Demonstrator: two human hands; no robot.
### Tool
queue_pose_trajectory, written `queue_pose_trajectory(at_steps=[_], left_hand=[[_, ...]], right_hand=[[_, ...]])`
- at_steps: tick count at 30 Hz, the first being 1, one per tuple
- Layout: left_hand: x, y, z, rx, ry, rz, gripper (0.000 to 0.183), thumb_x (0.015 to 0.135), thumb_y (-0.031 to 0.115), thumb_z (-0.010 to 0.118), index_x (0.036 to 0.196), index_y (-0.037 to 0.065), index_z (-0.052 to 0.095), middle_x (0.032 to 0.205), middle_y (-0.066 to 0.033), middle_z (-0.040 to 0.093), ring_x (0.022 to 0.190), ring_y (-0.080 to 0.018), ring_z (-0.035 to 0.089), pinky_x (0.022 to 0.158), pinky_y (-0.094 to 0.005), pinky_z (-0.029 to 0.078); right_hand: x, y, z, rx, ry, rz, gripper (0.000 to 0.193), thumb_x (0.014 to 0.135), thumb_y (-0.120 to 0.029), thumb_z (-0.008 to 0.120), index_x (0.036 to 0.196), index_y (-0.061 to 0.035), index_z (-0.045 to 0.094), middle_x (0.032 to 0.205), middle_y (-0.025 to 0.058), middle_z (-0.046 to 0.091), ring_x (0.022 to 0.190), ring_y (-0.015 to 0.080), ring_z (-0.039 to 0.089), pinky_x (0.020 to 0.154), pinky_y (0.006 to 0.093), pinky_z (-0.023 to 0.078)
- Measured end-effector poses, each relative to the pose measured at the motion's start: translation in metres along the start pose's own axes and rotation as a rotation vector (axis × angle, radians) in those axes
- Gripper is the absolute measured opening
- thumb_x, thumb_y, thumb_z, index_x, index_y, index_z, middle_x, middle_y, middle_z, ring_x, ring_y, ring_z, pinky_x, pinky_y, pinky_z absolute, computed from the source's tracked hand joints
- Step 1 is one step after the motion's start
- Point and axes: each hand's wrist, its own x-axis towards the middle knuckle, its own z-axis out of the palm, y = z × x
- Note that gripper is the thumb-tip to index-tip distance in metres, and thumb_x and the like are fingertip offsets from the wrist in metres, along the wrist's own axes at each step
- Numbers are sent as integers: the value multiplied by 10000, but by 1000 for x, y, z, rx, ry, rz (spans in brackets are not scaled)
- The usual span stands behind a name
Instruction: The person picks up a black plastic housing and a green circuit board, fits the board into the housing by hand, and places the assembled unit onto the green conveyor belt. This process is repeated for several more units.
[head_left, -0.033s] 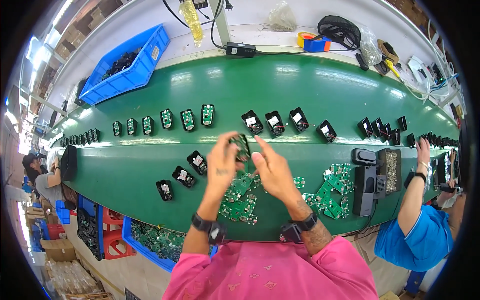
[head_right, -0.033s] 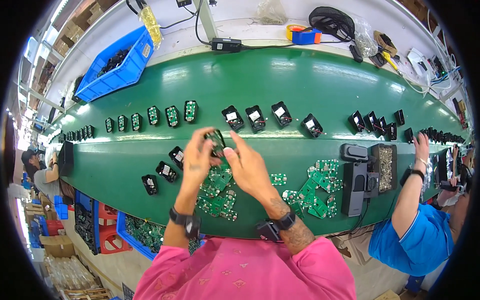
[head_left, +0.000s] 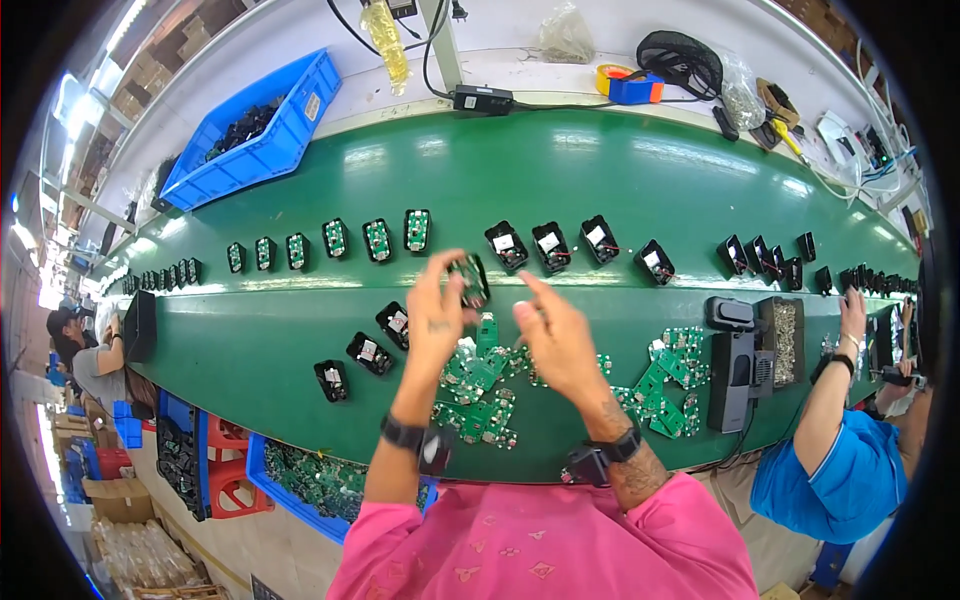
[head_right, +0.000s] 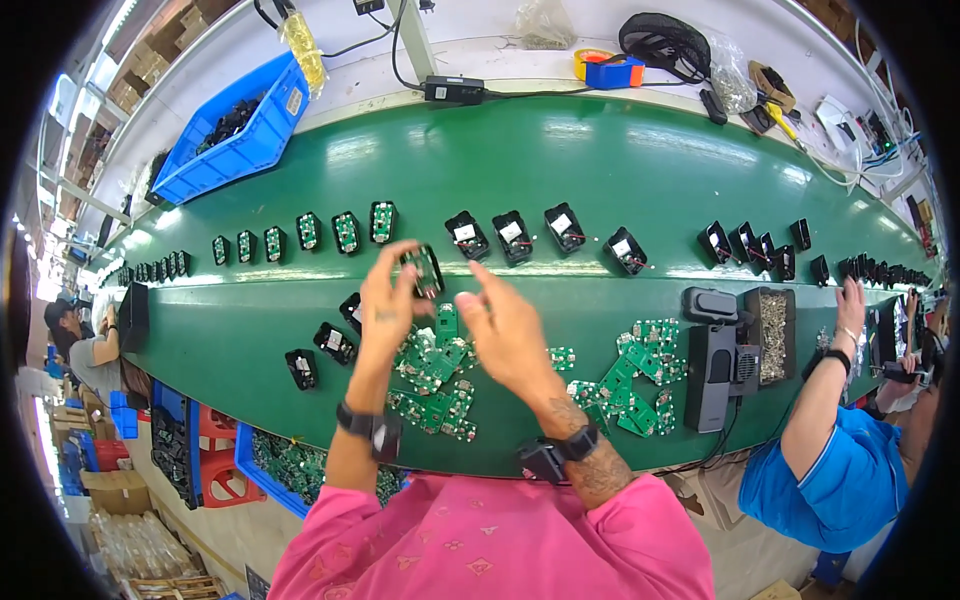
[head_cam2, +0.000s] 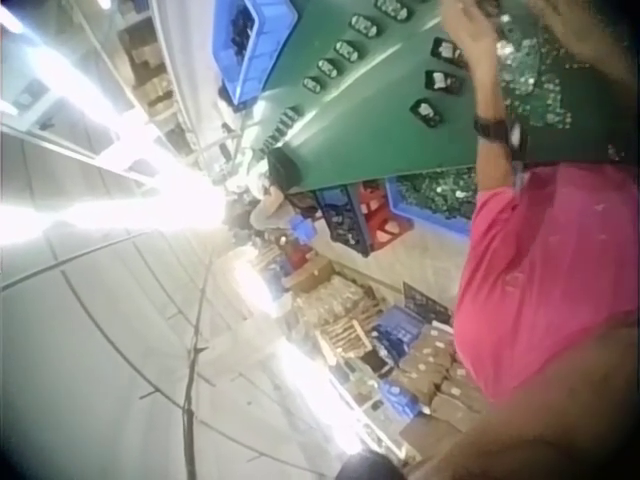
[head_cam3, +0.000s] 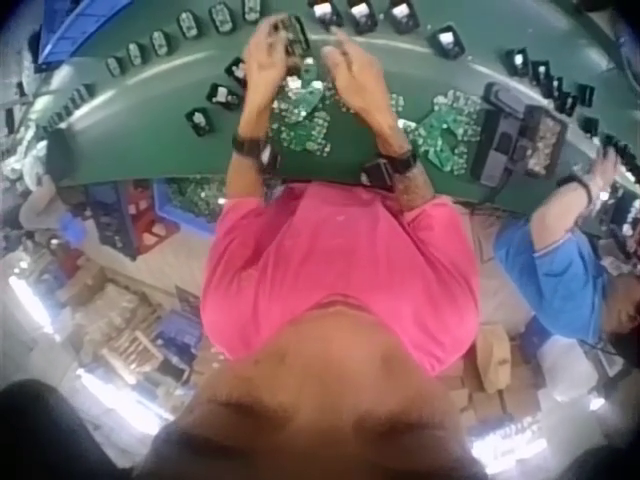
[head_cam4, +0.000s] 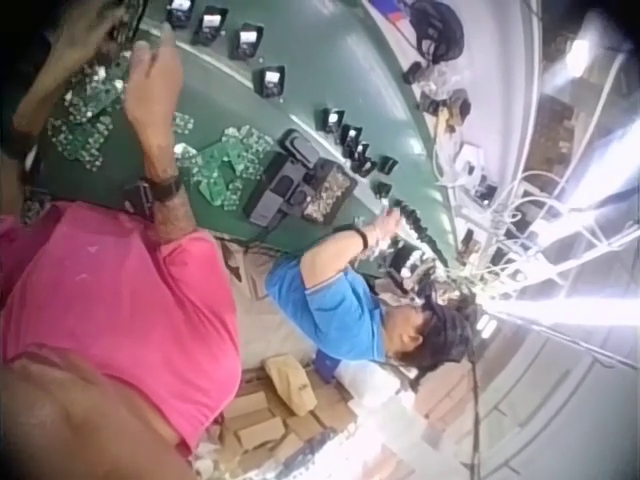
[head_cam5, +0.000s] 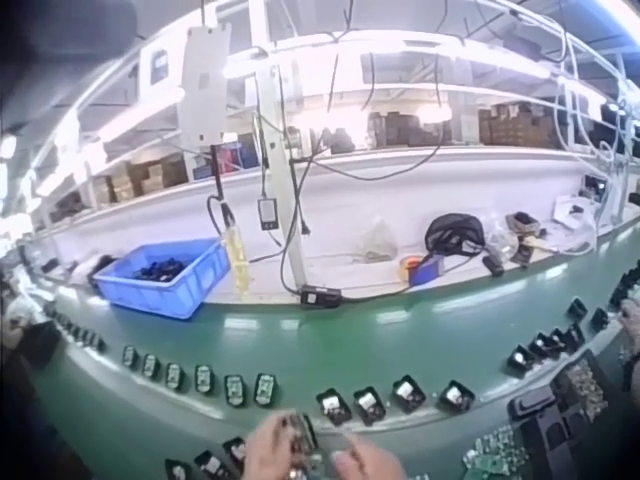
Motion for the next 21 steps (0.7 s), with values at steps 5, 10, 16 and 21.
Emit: queue_pose_trajectory(at_steps=[5,10,16,21], left_hand=[[79,-43,-11,334,78,24,326,963,47,494,1286,21,527,851,-181,669,553,-272,693,554,-386,550],[76,-36,-2,755,249,431,587,894,140,636,1435,20,439,1358,-261,548,1190,-381,591,966,-459,496],[53,-17,42,906,-133,206,980,722,361,827,1500,33,330,1482,-224,434,1297,-386,499,1032,-464,450],[49,-12,40,705,-47,266,749,715,279,805,1357,32,508,1213,-207,587,1067,-383,615,904,-451,509]], right_hand=[[-18,8,-75,-323,138,-160,251,903,-85,642,1141,-10,669,859,123,636,771,240,623,723,335,504],[-47,22,-113,-660,-175,-123,409,740,-68,760,1136,-37,660,1032,133,596,1006,339,533,875,415,465],[-51,25,-102,-637,-240,-163,293,740,-75,768,958,-20,580,990,137,566,978,354,542,837,429,472],[-57,24,-98,-273,-55,160,201,842,-28,703,1022,-10,614,912,113,669,724,253,655,613,354,513]])
